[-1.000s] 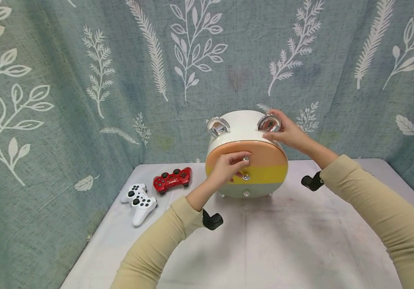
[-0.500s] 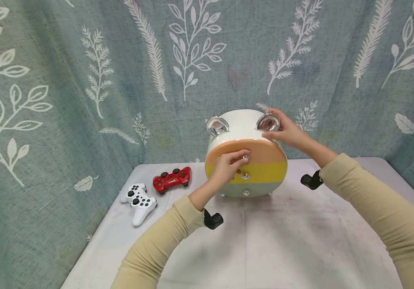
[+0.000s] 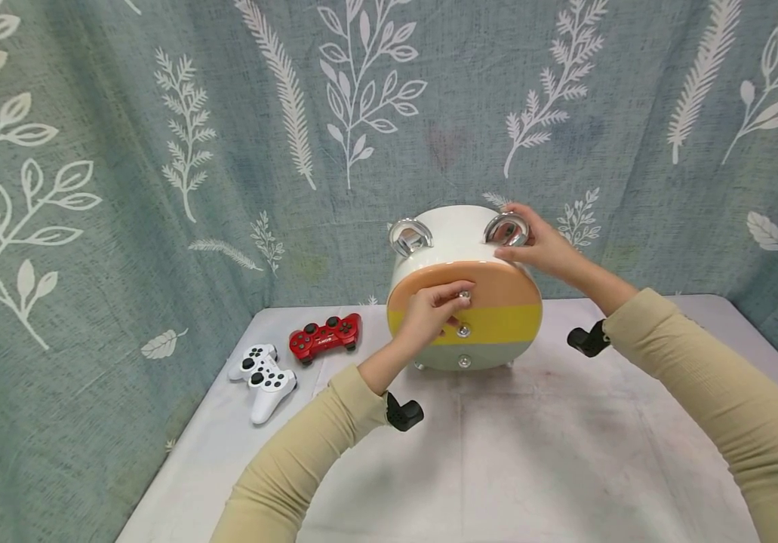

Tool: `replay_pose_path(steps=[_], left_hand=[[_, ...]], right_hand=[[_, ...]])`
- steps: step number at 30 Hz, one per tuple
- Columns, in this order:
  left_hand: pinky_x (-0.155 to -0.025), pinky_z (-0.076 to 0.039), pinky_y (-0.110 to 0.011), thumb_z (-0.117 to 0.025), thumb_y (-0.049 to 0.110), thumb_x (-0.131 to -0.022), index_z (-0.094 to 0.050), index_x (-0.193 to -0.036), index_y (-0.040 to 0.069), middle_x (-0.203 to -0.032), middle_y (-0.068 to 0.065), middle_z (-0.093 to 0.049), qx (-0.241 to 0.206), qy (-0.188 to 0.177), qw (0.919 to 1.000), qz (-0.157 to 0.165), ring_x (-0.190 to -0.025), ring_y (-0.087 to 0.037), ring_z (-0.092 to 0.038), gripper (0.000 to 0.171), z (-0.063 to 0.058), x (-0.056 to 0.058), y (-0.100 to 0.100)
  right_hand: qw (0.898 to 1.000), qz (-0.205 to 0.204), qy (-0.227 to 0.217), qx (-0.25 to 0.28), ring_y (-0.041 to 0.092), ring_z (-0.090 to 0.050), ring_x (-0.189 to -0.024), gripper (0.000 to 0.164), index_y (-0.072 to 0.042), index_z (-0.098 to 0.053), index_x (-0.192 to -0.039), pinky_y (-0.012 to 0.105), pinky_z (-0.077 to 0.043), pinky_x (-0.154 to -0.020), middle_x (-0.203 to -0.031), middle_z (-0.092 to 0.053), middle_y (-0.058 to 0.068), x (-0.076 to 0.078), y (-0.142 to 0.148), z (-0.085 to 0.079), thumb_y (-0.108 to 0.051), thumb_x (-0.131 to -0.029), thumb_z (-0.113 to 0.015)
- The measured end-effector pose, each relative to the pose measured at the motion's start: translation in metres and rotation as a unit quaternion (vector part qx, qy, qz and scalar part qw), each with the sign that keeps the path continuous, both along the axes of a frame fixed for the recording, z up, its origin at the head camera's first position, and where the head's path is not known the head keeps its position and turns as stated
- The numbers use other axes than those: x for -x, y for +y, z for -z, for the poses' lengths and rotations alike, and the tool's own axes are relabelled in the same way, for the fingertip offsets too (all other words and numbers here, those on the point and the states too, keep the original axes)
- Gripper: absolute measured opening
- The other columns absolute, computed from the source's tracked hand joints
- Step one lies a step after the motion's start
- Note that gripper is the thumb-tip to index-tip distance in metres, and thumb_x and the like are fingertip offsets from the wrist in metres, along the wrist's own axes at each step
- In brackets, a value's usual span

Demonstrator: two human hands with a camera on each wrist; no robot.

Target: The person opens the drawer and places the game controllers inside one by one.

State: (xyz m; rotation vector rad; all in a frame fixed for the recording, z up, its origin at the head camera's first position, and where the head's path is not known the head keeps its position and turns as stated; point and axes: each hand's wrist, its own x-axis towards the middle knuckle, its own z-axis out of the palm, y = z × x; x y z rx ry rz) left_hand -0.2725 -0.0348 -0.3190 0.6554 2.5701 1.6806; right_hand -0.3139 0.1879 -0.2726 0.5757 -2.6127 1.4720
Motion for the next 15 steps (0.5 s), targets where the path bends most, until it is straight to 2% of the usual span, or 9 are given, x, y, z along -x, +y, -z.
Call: replay_pose_path(steps=[8, 12, 15], left_hand=[[-0.048, -0.045, -0.025, -0.058, 0.016, -0.09, -0.061, -0.122, 0.015, -0.094, -0.011, -0.067, 0.002, 0.021, 0.9995, 0.023, -0.069, -0.032, -0.063, 0.032, 0.002, -0.005, -0.004], [-0.051, -0.045, -0.021, -0.062, 0.013, -0.087, -0.063, -0.119, 0.009, -0.092, -0.017, -0.068, -0.015, 0.02, 0.9993, 0.029, -0.069, -0.034, -0.063, 0.032, 0.006, -0.013, -0.01], [-0.051, -0.043, -0.019, -0.065, 0.014, -0.085, -0.065, -0.113, 0.008, -0.086, -0.018, -0.069, -0.004, 0.018, 0.9995, 0.025, -0.065, -0.031, -0.063, 0.029, 0.014, -0.018, -0.015]], right_hand=[[1.0, 0.003, 0.0, -0.01, 0.014, -0.054, -0.077, 0.069, -0.016, -0.023, -0.141, 0.034, -0.044, -0.072, -0.116, -0.053, 0.014, -0.001, 0.001, -0.001, -0.019, -0.086, -0.064], [1.0, 0.003, 0.002, -0.01, 0.013, -0.053, -0.077, 0.07, -0.017, -0.023, -0.142, 0.032, -0.044, -0.07, -0.116, -0.053, 0.015, 0.0, 0.001, 0.0, -0.019, -0.086, -0.065], [1.0, 0.002, 0.004, -0.01, 0.013, -0.053, -0.077, 0.07, -0.017, -0.023, -0.142, 0.031, -0.043, -0.07, -0.115, -0.053, 0.014, 0.001, 0.001, 0.001, -0.019, -0.086, -0.065]])
